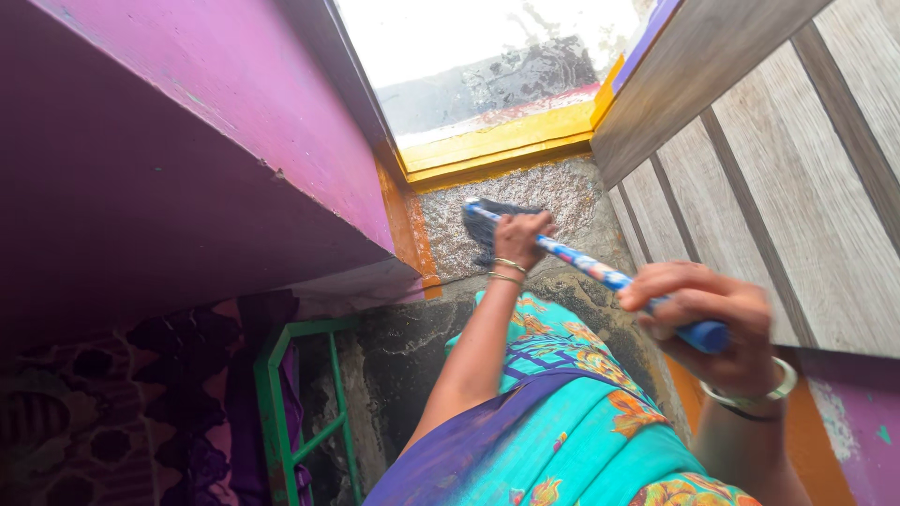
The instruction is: The person mops a dark stone-tiled floor using a blue and white patterned mop. They move the mop back and forth across the entrance area and into the room, cleaning around a green metal bed frame and near a purple wall.
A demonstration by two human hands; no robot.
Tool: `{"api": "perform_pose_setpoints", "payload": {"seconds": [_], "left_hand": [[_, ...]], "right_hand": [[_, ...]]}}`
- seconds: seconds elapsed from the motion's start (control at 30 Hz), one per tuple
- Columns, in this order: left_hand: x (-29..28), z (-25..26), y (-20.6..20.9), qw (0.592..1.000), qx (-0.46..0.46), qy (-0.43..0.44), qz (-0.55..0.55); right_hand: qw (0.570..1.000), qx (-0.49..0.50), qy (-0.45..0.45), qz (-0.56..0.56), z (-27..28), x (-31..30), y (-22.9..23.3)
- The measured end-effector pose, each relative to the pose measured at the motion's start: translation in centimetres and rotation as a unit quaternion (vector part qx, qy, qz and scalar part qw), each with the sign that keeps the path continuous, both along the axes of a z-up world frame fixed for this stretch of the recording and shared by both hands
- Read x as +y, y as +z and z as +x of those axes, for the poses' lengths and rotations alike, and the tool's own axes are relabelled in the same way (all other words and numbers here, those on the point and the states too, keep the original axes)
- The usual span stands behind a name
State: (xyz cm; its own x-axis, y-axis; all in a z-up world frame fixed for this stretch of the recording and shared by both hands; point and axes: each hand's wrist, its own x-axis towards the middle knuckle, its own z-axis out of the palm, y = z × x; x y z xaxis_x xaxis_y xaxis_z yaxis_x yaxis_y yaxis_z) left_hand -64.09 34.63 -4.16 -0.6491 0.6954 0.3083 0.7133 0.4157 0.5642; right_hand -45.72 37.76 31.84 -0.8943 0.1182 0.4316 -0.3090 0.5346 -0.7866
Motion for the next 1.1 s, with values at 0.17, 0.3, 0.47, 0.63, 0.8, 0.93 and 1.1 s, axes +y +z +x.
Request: {"api": "perform_pose_setpoints", "payload": {"seconds": [0.17, 0.3, 0.47, 0.63, 0.8, 0.93, 1.1], "left_hand": [[-2.0, -2.9, -0.7, 0.996, -0.025, 0.081, -0.003], [0.0, -3.7, -0.7, 0.992, -0.064, 0.107, 0.024], [6.1, -4.3, -2.3, 0.957, -0.172, 0.207, 0.108], [10.9, -5.2, -4.7, 0.932, -0.188, 0.217, 0.220], [14.1, -5.6, -3.8, 0.927, -0.169, 0.229, 0.245], [17.6, -5.5, -1.6, 0.925, -0.151, 0.205, 0.282], [24.1, -4.8, 1.0, 0.946, -0.128, 0.082, 0.287]], "right_hand": [[0.994, -0.050, 0.102, -0.008, -4.3, 2.9, -2.0], [0.987, -0.039, 0.155, -0.025, -6.6, 6.3, -1.6], [0.977, 0.008, 0.201, -0.072, -9.7, 11.7, -1.7], [0.954, -0.012, 0.243, -0.178, -10.9, 16.2, -2.7], [0.944, -0.001, 0.279, -0.179, -11.1, 20.1, -1.6], [0.931, 0.078, 0.282, -0.219, -10.3, 22.2, -0.7], [0.959, 0.114, 0.176, -0.190, -7.0, 26.2, 0.8]]}}
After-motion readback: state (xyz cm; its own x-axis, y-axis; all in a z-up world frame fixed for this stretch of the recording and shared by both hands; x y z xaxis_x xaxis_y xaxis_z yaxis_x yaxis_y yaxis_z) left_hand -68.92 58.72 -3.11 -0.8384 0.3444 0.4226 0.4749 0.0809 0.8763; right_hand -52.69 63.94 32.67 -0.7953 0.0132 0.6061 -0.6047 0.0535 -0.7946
